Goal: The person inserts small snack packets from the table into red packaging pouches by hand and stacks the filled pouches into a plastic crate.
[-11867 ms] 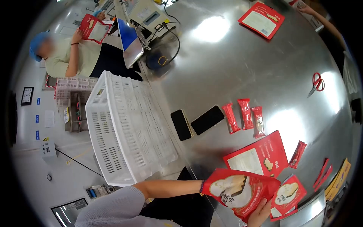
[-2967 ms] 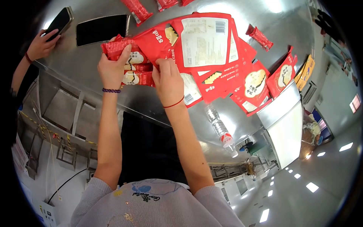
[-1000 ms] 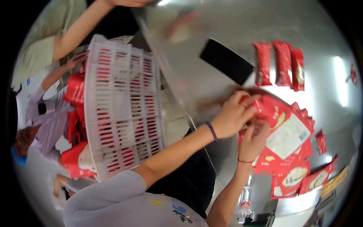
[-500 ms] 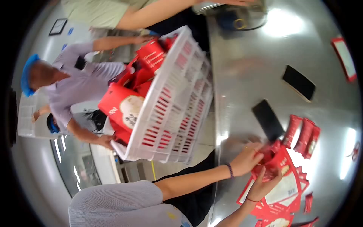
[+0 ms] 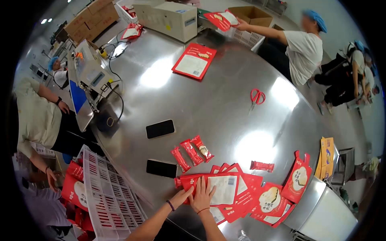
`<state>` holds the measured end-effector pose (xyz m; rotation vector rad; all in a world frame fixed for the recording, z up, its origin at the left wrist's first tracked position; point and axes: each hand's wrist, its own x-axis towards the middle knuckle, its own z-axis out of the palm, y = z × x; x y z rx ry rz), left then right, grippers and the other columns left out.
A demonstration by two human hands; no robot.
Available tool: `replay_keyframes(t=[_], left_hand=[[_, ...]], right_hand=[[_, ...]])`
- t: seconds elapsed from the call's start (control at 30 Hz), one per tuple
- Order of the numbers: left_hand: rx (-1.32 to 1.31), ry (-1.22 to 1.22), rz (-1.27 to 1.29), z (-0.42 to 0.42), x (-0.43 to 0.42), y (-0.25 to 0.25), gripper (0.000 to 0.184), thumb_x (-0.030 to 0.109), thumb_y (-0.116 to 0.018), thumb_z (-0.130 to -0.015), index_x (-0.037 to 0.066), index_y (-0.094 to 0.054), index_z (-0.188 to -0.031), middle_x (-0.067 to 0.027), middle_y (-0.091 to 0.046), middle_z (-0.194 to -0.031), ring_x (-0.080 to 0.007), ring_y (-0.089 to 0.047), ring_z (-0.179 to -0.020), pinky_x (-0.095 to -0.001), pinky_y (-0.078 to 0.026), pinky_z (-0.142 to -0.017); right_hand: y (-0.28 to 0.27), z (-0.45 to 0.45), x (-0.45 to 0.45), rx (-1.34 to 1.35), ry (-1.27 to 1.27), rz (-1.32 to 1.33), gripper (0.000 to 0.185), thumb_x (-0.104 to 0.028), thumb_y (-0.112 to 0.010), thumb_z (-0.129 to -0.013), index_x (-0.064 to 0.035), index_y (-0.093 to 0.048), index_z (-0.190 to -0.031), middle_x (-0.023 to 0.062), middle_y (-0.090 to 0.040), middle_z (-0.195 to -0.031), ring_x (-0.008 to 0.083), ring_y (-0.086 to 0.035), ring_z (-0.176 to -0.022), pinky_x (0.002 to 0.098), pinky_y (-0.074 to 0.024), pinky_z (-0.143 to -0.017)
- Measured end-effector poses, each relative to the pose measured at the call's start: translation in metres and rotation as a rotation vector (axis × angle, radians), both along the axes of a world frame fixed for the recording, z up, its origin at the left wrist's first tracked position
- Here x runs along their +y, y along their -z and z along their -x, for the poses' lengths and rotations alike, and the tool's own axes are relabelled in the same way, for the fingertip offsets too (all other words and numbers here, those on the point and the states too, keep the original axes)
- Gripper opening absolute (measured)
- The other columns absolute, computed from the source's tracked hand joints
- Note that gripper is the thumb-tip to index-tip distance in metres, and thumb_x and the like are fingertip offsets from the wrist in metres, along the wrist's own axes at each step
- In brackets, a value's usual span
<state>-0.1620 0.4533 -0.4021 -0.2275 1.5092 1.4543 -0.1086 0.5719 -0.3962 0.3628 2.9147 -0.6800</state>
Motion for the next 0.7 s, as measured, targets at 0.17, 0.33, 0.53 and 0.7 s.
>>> replay_keyframes(t=[0.17, 0.33, 0.53, 0.7], left_hand=[[0.037, 0.161, 0.143, 0.018, 0.01, -0.009, 0.059, 0.049, -0.042, -0.098, -0.001, -0.054, -0.126, -0.0164, -0.067, -0.098, -0.0233, -0.063, -0.094, -0.0362, -0.047, -0.084], [0.862, 1.021, 0.196, 0.008, 0.034, -0.042, 0.037, 0.024, -0.033, -0.095, -0.005, -0.056, -0.097, -0.0303, -0.063, -0.082, -0.0441, -0.063, -0.083, -0.051, -0.05, -0.072], [0.843, 0.969, 0.166, -0.004, 0.078, -0.087, 0.038, 0.025, -0.033, -0.096, 0.0, -0.06, -0.104, -0.0252, -0.064, -0.101, -0.0377, -0.063, -0.096, -0.0473, -0.049, -0.081], [0.577, 0.778, 0.134, -0.012, 0.085, -0.116, 0.026, 0.022, -0.041, -0.096, 0.005, -0.06, -0.099, -0.0148, -0.064, -0.091, -0.0229, -0.061, -0.085, -0.0384, -0.049, -0.075]], right_hand=[[-0.026, -0.001, 0.012, 0.011, 0.047, 0.179, 0.086, -0.04, -0.065, -0.078, -0.0062, -0.028, -0.148, 0.0185, -0.024, -0.152, 0.0402, -0.015, -0.142, 0.0655, -0.0075, -0.11], [-0.099, -0.025, 0.003, 0.224, 0.21, 0.276, 0.097, -0.029, -0.074, -0.065, -0.0016, -0.027, -0.144, 0.028, -0.035, -0.137, 0.0455, -0.036, -0.126, 0.0528, -0.0293, -0.107], [-0.133, -0.041, 0.019, 0.038, 0.449, 0.287, 0.09, -0.027, -0.076, -0.063, -0.0035, -0.034, -0.139, 0.0301, -0.038, -0.128, 0.0486, -0.041, -0.117, 0.0526, -0.0345, -0.103], [-0.176, -0.046, 0.02, 0.026, 0.486, 0.334, 0.091, -0.019, -0.075, -0.064, -0.0039, -0.029, -0.14, 0.0289, -0.036, -0.133, 0.0469, -0.037, -0.123, 0.0482, -0.034, -0.106]])
